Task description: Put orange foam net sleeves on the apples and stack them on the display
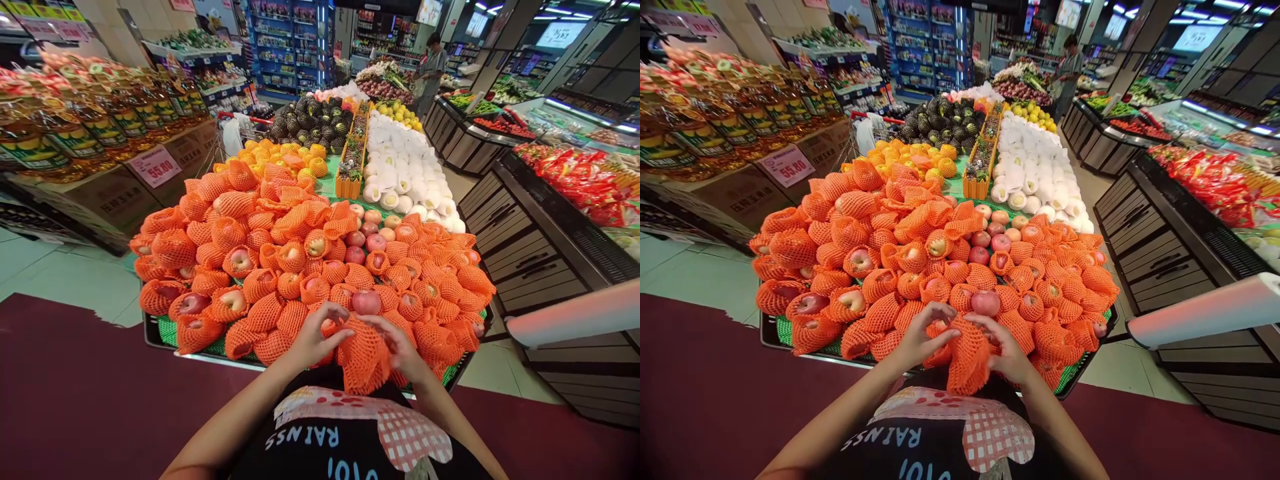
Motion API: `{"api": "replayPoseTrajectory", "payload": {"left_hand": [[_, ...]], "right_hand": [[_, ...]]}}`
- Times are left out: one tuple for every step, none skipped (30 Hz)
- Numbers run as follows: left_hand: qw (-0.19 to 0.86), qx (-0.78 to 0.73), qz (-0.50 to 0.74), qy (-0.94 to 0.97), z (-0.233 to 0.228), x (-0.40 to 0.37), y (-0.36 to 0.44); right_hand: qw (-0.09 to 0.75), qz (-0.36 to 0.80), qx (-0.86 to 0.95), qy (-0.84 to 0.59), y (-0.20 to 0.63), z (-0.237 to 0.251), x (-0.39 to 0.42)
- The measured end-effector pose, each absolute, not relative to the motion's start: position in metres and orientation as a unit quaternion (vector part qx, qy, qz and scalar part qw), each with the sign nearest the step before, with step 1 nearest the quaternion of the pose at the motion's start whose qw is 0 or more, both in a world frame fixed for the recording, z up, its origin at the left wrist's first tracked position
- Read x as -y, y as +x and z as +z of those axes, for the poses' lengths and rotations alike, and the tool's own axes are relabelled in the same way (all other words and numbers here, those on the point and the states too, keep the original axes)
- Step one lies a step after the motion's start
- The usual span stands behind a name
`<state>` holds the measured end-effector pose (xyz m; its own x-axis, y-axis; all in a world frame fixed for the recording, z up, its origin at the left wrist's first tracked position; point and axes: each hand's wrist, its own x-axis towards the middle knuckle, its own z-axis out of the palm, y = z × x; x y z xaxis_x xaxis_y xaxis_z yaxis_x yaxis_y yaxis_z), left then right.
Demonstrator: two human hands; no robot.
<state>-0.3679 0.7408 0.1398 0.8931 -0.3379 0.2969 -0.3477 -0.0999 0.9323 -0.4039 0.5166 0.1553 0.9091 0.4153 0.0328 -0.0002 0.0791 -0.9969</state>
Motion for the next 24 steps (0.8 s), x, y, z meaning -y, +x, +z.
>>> {"api": "replayPoseTrajectory", "payload": {"left_hand": [[0.625, 0.231, 0.005, 0.746, 0.14, -0.74, -0.369], [0.616, 0.233, 0.004, 0.753, 0.141, -0.74, -0.372], [0.604, 0.235, -0.002, 0.761, 0.141, -0.739, -0.374], [0.593, 0.237, -0.01, 0.769, 0.142, -0.739, -0.378], [0.585, 0.237, -0.023, 0.776, 0.141, -0.738, -0.382], [0.58, 0.237, -0.039, 0.779, 0.141, -0.737, -0.386], [0.577, 0.24, -0.055, 0.779, 0.14, -0.737, -0.39], [0.576, 0.246, -0.069, 0.776, 0.14, -0.736, -0.395], [0.576, 0.254, -0.079, 0.773, 0.139, -0.735, -0.399], [0.577, 0.262, -0.088, 0.768, 0.138, -0.735, -0.402], [0.58, 0.268, -0.094, 0.764, 0.138, -0.734, -0.405], [0.585, 0.269, -0.097, 0.759, 0.138, -0.733, -0.408], [0.597, 0.262, -0.1, 0.752, 0.138, -0.733, -0.41], [0.615, 0.246, -0.1, 0.742, 0.137, -0.732, -0.411], [0.638, 0.224, -0.099, 0.73, 0.137, -0.731, -0.412], [0.662, 0.199, -0.097, 0.716, 0.136, -0.73, -0.413], [0.684, 0.174, -0.097, 0.701, 0.135, -0.729, -0.414], [0.703, 0.152, -0.103, 0.687, 0.133, -0.728, -0.414], [0.719, 0.134, -0.116, 0.672, 0.131, -0.727, -0.414], [0.73, 0.122, -0.141, 0.658, 0.129, -0.726, -0.414], [0.738, 0.115, -0.175, 0.642, 0.127, -0.726, -0.414], [0.742, 0.115, -0.213, 0.625, 0.125, -0.726, -0.414], [0.74, 0.124, -0.258, 0.609, 0.122, -0.727, -0.414], [0.729, 0.144, -0.307, 0.595, 0.12, -0.728, -0.413]], "right_hand": [[0.742, 0.159, 0.149, -0.634, -0.406, 0.156, -0.519], [0.767, 0.168, 0.135, -0.604, -0.409, 0.154, -0.521], [0.786, 0.172, 0.117, -0.582, -0.413, 0.15, -0.524], [0.796, 0.17, 0.096, -0.572, -0.417, 0.146, -0.527], [0.799, 0.164, 0.075, -0.574, -0.422, 0.14, -0.531], [0.796, 0.154, 0.056, -0.583, -0.427, 0.134, -0.535], [0.789, 0.142, 0.039, -0.597, -0.432, 0.129, -0.538], [0.78, 0.129, 0.026, -0.611, -0.437, 0.124, -0.541], [0.771, 0.117, 0.018, -0.626, -0.441, 0.121, -0.544], [0.761, 0.102, 0.015, -0.641, -0.444, 0.119, -0.546], [0.75, 0.082, 0.015, -0.657, -0.447, 0.118, -0.546], [0.738, 0.059, 0.017, -0.672, -0.448, 0.119, -0.546], [0.729, 0.033, 0.019, -0.684, -0.449, 0.12, -0.545], [0.725, 0.011, 0.02, -0.689, -0.45, 0.121, -0.544], [0.727, -0.003, 0.02, -0.686, -0.45, 0.123, -0.542], [0.736, -0.007, 0.015, -0.677, -0.451, 0.125, -0.54], [0.752, 0.0, 0.006, -0.659, -0.452, 0.126, -0.538], [0.772, 0.014, -0.008, -0.636, -0.454, 0.126, -0.537], [0.794, 0.031, -0.026, -0.607, -0.456, 0.126, -0.536], [0.814, 0.049, -0.046, -0.577, -0.458, 0.125, -0.535], [0.831, 0.062, -0.064, -0.549, -0.461, 0.124, -0.534], [0.843, 0.07, -0.081, -0.528, -0.462, 0.122, -0.533], [0.849, 0.071, -0.093, -0.515, -0.464, 0.119, -0.531], [0.85, 0.07, -0.102, -0.512, -0.464, 0.116, -0.529]]}}
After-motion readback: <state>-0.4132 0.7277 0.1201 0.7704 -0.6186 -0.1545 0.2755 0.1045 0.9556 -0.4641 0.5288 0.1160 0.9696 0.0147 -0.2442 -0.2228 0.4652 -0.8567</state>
